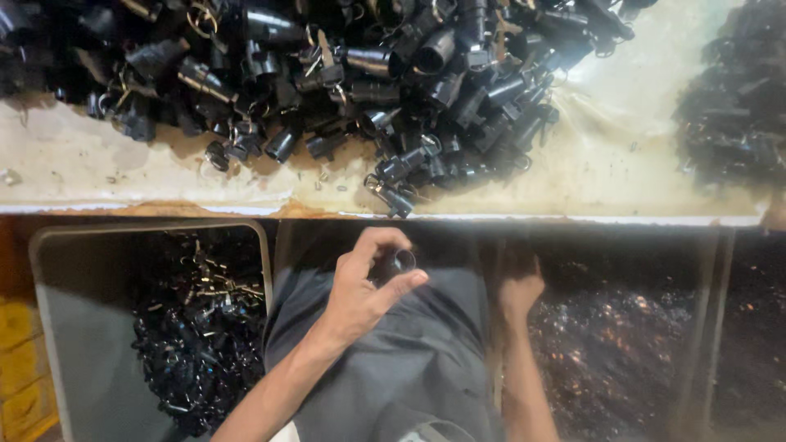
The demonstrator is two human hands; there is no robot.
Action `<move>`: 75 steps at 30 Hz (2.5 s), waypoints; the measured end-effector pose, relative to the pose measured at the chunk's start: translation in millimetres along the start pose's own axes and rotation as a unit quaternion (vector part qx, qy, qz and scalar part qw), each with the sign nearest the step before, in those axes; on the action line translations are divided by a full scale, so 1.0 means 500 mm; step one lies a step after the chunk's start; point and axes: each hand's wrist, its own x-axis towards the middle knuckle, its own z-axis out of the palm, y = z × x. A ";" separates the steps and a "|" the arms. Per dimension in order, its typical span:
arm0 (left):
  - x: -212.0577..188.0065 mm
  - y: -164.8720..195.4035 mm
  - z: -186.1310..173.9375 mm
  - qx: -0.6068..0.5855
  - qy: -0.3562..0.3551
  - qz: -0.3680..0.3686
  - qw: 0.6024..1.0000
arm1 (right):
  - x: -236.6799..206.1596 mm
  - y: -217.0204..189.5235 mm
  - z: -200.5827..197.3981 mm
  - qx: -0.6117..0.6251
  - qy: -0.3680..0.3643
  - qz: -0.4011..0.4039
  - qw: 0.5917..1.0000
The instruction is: The person picks black cylindrical plastic components from a bin at their lap, fits a small metal part into a component by hand, and places the assembled units onto a large pile on the workbench, repeating this cycle throughout the episode.
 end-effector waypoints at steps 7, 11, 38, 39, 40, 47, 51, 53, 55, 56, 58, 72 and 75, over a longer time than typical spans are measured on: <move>-0.012 0.001 0.022 -0.016 -0.049 -0.041 0.998 | -0.014 0.035 0.015 -0.021 -0.031 0.033 0.999; -0.010 -0.003 0.027 -0.025 -0.041 -0.047 0.998 | -0.023 0.070 0.017 0.079 0.026 0.095 0.992; -0.013 0.009 0.001 0.178 -0.131 0.118 0.968 | -0.042 -0.290 -0.119 0.638 -0.244 0.347 0.643; -0.018 0.007 -0.006 0.191 -0.126 0.128 0.965 | -0.041 -0.297 -0.111 0.635 -0.261 0.308 0.658; -0.023 0.004 -0.012 0.199 -0.113 0.137 0.964 | -0.046 -0.304 -0.105 0.539 -0.262 0.248 0.761; -0.047 -0.026 -0.041 0.234 -0.094 0.136 0.958 | -0.084 -0.318 -0.068 0.266 -0.258 0.060 0.927; -0.059 -0.031 -0.061 0.118 -0.113 0.055 0.985 | -0.087 -0.318 -0.062 0.358 -0.307 0.160 0.867; -0.064 -0.036 -0.062 0.098 -0.100 0.030 0.990 | -0.094 -0.322 -0.055 0.321 -0.277 0.109 0.899; -0.071 -0.045 -0.055 0.069 -0.090 0.004 0.994 | -0.104 -0.328 -0.049 0.287 -0.261 0.084 0.918; -0.075 -0.053 -0.052 0.056 -0.087 -0.007 0.995 | -0.105 -0.330 -0.046 0.278 -0.258 0.083 0.922; -0.085 -0.069 -0.057 0.037 -0.074 -0.038 0.996 | -0.102 -0.329 -0.041 0.343 -0.293 0.162 0.878; -0.054 -0.004 -0.144 0.306 0.086 0.089 0.944 | -0.092 -0.296 0.009 0.579 -0.469 0.422 0.516; 0.050 0.023 -0.068 0.501 0.028 0.264 0.823 | -0.084 -0.296 -0.002 0.603 -0.454 0.388 0.529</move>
